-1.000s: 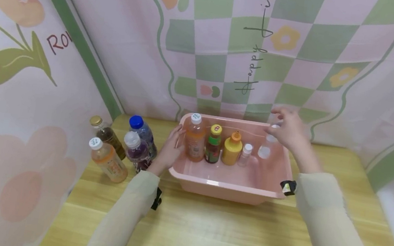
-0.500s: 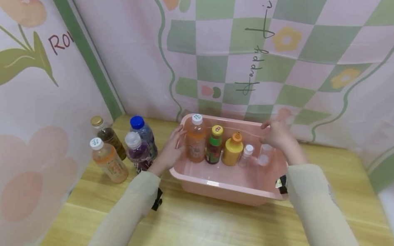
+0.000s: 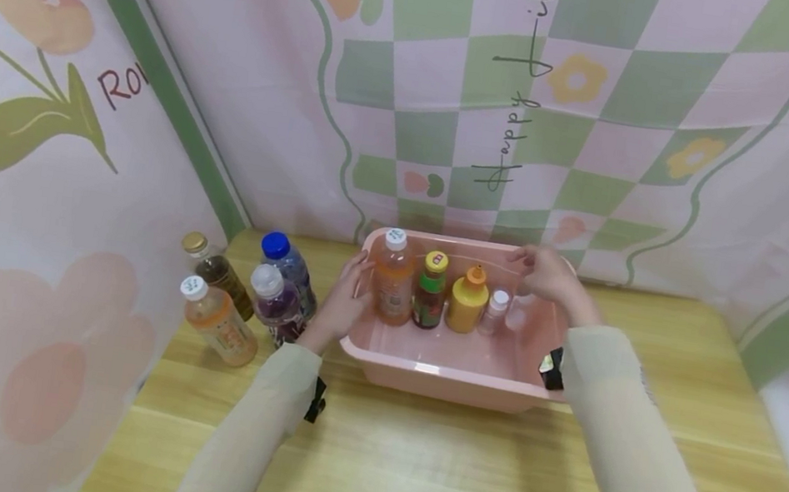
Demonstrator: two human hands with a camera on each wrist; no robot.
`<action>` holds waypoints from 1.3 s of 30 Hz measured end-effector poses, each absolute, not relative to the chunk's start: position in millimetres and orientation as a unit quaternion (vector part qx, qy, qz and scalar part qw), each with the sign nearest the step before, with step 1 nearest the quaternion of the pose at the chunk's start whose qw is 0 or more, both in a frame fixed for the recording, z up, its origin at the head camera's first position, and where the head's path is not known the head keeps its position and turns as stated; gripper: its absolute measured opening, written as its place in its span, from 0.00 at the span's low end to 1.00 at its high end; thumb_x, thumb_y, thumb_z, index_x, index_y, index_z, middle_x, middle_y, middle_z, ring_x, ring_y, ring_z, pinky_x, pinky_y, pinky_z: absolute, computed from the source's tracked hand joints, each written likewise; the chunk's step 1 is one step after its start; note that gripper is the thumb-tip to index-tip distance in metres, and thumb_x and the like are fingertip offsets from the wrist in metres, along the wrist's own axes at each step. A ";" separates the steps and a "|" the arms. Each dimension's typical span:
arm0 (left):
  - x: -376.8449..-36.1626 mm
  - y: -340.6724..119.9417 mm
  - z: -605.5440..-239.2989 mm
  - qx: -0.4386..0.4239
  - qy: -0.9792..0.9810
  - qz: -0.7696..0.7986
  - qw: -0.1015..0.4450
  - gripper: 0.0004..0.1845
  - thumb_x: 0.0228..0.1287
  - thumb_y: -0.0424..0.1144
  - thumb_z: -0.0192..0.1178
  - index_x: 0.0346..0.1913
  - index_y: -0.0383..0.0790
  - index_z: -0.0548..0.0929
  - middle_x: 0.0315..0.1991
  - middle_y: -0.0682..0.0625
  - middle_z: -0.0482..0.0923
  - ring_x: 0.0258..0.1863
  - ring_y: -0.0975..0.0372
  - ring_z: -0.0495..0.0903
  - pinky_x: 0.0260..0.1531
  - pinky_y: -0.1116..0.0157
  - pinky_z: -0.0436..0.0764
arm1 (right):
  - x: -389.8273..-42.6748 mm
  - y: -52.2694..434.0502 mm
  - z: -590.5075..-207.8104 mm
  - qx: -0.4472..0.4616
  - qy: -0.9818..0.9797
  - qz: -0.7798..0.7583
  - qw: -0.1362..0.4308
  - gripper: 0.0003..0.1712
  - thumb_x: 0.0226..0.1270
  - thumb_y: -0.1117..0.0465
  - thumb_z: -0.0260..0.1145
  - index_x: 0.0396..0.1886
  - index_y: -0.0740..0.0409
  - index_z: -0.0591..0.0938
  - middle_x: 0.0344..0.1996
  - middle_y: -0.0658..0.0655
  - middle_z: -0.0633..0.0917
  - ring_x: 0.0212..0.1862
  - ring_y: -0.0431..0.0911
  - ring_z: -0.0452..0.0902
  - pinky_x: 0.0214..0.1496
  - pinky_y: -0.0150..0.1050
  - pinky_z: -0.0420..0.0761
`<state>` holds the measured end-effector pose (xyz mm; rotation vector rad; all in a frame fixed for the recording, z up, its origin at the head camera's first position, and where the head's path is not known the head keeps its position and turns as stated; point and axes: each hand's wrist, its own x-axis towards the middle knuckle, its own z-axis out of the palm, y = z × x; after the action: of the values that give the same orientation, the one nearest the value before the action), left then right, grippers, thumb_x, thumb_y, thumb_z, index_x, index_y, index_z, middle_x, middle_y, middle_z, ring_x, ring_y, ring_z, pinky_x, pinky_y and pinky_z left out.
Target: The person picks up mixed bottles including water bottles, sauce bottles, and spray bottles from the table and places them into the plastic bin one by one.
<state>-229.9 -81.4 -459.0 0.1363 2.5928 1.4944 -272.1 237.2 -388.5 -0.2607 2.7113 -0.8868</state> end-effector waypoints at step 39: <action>-228.0 -82.3 -454.6 0.047 0.862 0.501 0.067 0.29 0.65 0.29 0.50 0.70 0.41 0.63 0.78 0.56 0.42 0.77 0.53 0.46 0.75 0.48 0.53 | -282.8 248.8 -439.0 -0.172 0.923 -0.317 0.136 0.34 0.40 0.82 0.58 0.55 0.77 0.74 0.54 0.76 0.77 0.49 0.64 0.76 0.35 0.36 0.82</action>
<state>-228.0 -82.3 -454.6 0.1408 2.5979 1.5088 -282.8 248.8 -439.0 -0.4989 2.6721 -0.9191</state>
